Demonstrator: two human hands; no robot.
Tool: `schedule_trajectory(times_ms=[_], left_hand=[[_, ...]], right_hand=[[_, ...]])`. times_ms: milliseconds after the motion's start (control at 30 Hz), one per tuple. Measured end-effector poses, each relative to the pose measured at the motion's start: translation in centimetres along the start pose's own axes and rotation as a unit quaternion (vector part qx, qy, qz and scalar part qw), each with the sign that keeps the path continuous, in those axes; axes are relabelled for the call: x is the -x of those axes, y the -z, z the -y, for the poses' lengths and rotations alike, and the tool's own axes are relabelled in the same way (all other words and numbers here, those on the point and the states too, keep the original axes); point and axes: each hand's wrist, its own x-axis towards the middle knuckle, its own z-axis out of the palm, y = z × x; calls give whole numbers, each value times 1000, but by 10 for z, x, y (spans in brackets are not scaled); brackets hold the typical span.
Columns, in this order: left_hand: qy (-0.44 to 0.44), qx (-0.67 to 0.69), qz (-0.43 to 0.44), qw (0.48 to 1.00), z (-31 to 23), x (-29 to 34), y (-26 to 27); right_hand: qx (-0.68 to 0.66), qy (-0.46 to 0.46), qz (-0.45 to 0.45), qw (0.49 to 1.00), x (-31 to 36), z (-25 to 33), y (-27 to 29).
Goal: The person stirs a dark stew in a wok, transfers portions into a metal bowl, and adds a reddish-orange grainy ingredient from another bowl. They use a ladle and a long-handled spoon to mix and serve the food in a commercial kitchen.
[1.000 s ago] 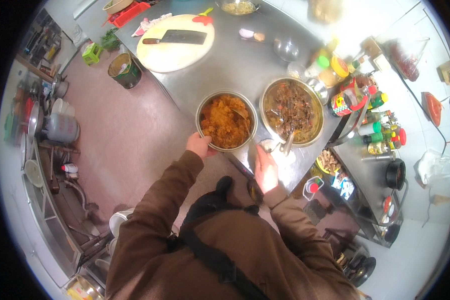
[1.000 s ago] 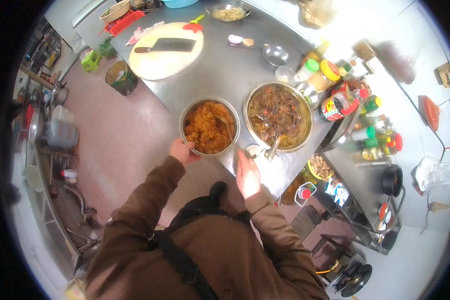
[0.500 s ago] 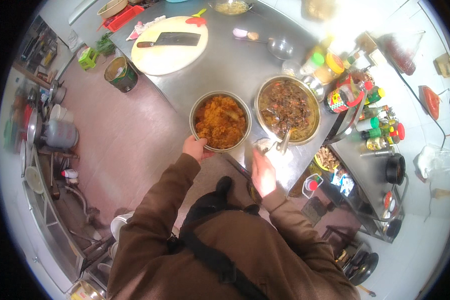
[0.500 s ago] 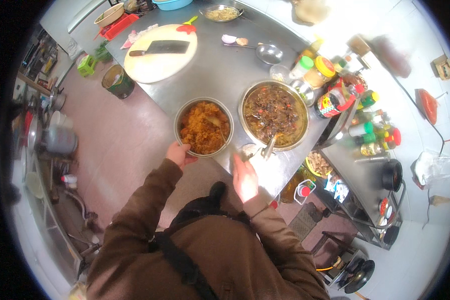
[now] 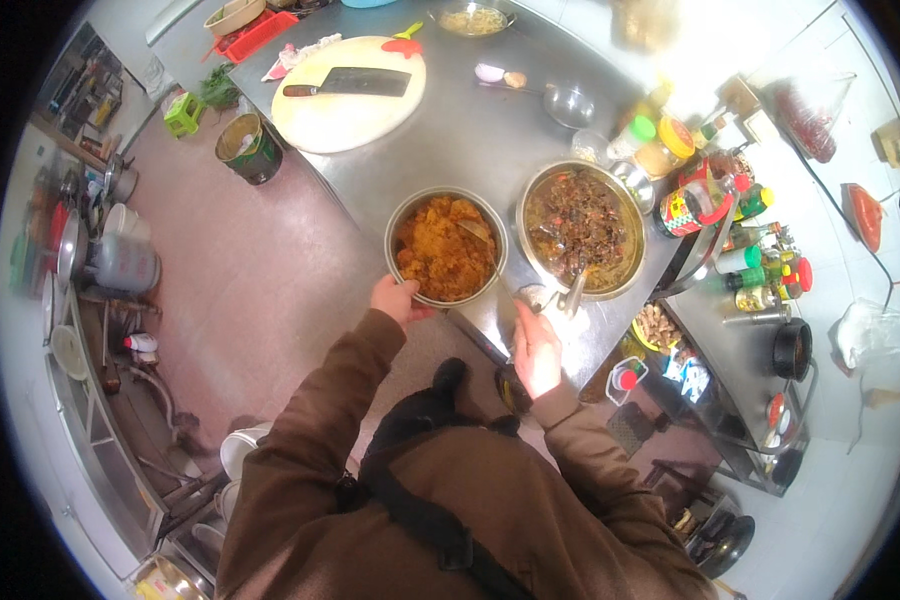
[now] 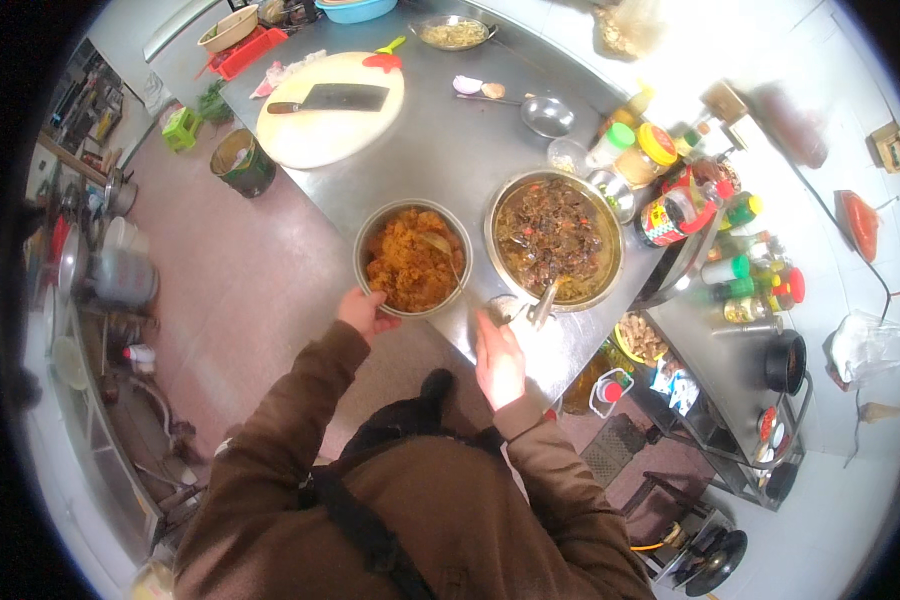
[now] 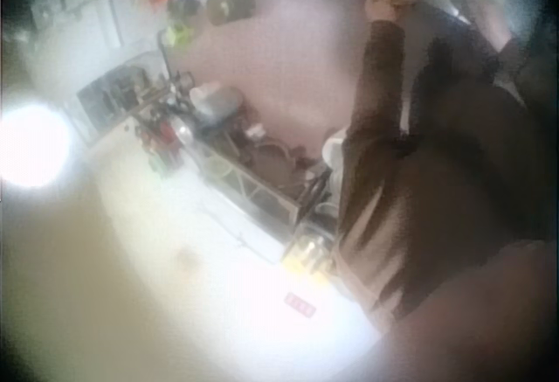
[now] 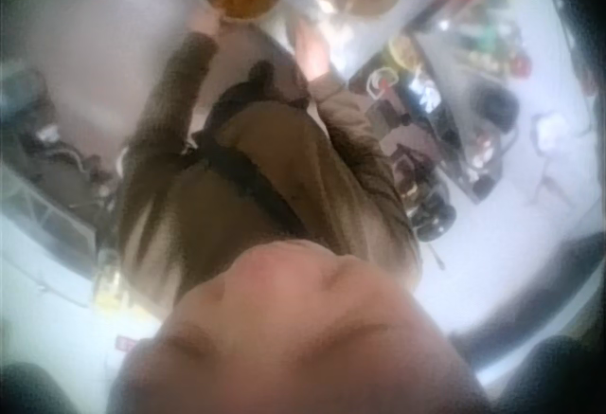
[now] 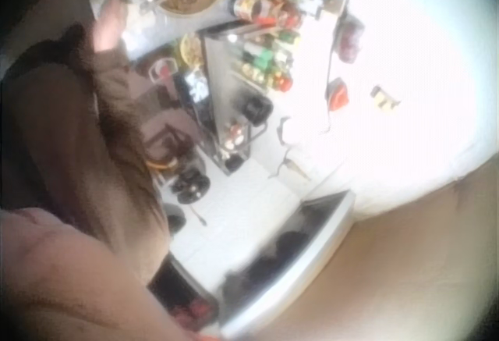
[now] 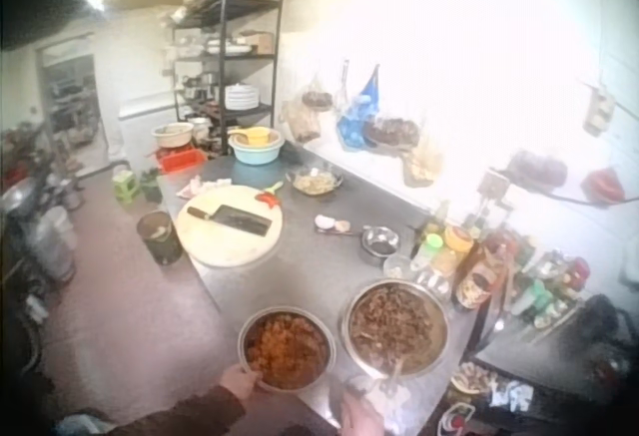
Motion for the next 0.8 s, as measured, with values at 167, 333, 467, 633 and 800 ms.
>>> schedule_trajectory(times_ms=[167,333,467,633,800], left_hand=[[1,-8,19,1000,-1,-1,2],[-5,-15,8,1000,-2,2,0],[-6,-10,23,1000,-3,3,0],[2,-23,8,1000,-2,-1,4],[6,1,14,1000,1,-4,5]], right_hand=[[27,33,-12,999,0,-4,-4],[0,20,-26,999,1,-6,-5],[36,30,-12,999,-1,-7,-6],[-3,-13,-9,1000,-2,-3,-7],[-1,2,-18,1000,2,-2,-9]])
